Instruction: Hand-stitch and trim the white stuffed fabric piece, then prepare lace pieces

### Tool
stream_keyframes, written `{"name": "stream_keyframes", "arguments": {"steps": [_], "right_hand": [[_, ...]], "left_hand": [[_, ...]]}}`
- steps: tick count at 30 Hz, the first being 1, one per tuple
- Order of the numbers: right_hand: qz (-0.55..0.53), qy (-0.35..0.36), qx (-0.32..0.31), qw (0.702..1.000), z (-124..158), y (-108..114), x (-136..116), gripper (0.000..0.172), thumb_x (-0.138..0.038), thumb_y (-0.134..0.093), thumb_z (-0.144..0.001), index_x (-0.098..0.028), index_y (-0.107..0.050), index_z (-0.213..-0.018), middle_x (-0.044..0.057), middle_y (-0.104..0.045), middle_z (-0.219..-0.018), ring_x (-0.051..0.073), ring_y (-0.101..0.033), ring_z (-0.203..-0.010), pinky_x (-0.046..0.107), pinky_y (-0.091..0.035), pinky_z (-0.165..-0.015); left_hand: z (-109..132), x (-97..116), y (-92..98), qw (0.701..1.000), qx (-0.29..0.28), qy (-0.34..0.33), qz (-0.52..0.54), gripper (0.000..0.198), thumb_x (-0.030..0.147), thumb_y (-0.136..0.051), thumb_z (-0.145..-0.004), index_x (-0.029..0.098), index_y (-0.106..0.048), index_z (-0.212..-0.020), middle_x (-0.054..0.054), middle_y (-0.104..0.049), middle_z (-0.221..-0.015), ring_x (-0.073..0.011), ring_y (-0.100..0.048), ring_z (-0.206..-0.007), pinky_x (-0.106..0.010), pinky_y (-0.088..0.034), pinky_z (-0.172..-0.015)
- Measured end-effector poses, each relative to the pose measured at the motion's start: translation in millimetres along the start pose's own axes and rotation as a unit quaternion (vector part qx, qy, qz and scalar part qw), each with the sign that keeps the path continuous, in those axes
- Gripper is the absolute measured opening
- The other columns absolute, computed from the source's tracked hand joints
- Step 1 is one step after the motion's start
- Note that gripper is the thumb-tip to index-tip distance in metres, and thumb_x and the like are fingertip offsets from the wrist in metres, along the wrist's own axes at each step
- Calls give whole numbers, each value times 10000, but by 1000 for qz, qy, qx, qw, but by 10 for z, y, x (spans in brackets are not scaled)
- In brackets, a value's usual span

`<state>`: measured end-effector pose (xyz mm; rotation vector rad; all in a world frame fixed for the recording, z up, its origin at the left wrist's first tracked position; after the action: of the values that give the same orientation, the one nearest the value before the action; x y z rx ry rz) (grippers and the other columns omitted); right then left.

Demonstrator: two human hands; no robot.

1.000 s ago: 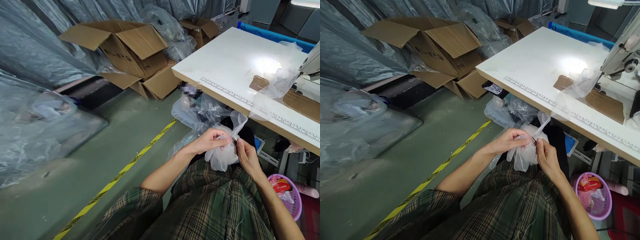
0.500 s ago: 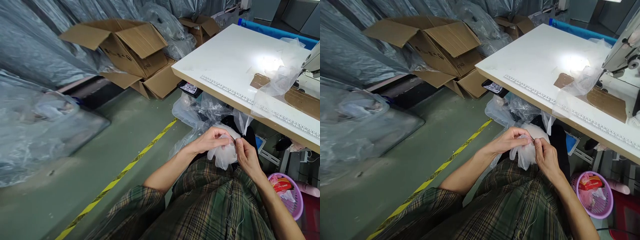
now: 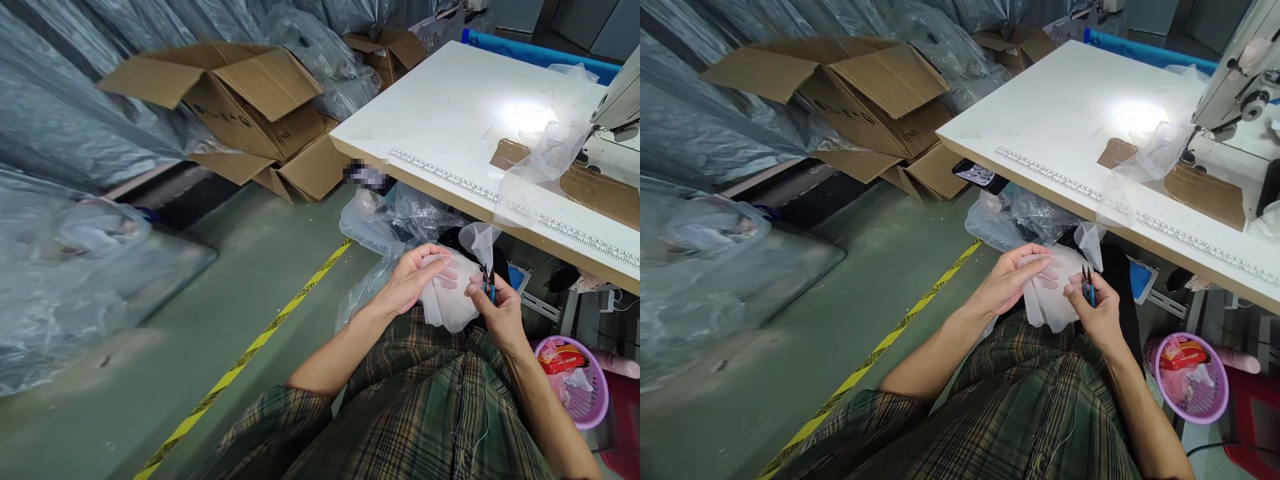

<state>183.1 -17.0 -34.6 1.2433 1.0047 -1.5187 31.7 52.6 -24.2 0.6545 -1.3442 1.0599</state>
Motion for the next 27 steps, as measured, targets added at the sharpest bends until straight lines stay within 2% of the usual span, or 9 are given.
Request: {"name": "stream_keyframes", "arguments": {"steps": [2, 4, 6, 8, 10, 14, 20, 23, 27], "right_hand": [[-28, -22, 18, 999, -9, 3, 17, 503, -637, -783, -636, -185, -687, -835, 4, -621, -640, 122, -488, -548, 249, -406, -517], [-52, -41, 23, 998, -17, 2, 37, 506, -632, -787, -633, -175, -709, -839, 3, -617, -617, 117, -487, -531, 241, -391, -504], [-73, -58, 22, 995, -13, -3, 56, 511, -623, -801, -620, -173, -724, -850, 3, -620, -614, 115, -494, -520, 236, -389, -495], [-94, -71, 19, 993, 4, -12, 68, 517, -605, -817, -603, -178, -731, -881, 2, -628, -624, 118, -504, -516, 238, -398, -493], [-105, -72, 20, 992, 26, -18, 63, 512, -581, -815, -606, -183, -732, -918, -2, -632, -634, 118, -503, -513, 238, -396, -491], [-88, -50, 21, 995, 56, -15, 33, 441, -536, -760, -663, -182, -723, -922, -17, -603, -601, 102, -440, -481, 228, -346, -463], [-9, -11, 15, 1000, 69, 8, -5, 304, -462, -696, -705, -168, -691, -783, -40, -526, -548, 80, -343, -460, 225, -284, -450], [16, -12, 5, 1000, 72, 19, -4, 329, -478, -689, -712, -170, -687, -825, -47, -516, -542, 83, -326, -452, 233, -278, -448], [10, 3, 5, 1000, 61, 65, -15, 433, -607, -682, -754, -177, -647, -728, -39, -484, -555, 85, -327, -484, 236, -268, -464]], "left_hand": [[53, 131, 54, 982, 64, -124, -130, 400, 433, -701, -850, 153, -596, -1118, -124, -686, -1153, -225, -686, -1017, -385, -574, -870], [141, 292, 30, 923, 101, -253, -272, 345, 380, -692, -865, 172, -627, -1132, -132, -645, -1256, -246, -629, -1152, -420, -521, -974], [192, 368, -81, 868, 66, -332, -364, 302, 373, -674, -888, 184, -664, -1123, -121, -665, -1235, -251, -623, -1159, -454, -473, -1030], [185, 360, -194, 851, 0, -352, -390, 332, 405, -662, -908, 190, -673, -1160, -109, -700, -1192, -249, -644, -1128, -469, -451, -1048], [148, 324, -269, 863, -45, -340, -371, 375, 447, -657, -914, 189, -675, -1185, -100, -728, -1141, -240, -666, -1086, -454, -469, -1030], [68, 250, -339, 912, -81, -286, -284, 326, 430, -640, -931, 180, -721, -1124, -80, -763, -1043, -198, -703, -965, -349, -544, -903], [-19, 194, -275, 966, -112, -161, -171, 304, 405, -616, -928, 145, -774, -928, -76, -766, -914, -156, -694, -801, -250, -540, -715], [-40, 173, -250, 975, -127, -91, -155, 317, 412, -625, -910, 124, -757, -900, -58, -751, -828, -128, -654, -693, -234, -517, -651], [-46, 204, -262, 971, -136, -96, -170, 267, 393, -677, -871, 137, -749, -894, -58, -759, -880, -154, -682, -809, -258, -536, -760]]}}
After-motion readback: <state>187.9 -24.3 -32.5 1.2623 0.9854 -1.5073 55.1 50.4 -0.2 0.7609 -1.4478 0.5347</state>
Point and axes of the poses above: each hand's wrist, its own z-axis away from the middle knuckle, its own y-axis out of the back of the hand, x = y × z, the point moved 6 cm from there along -z, towards the middle knuckle
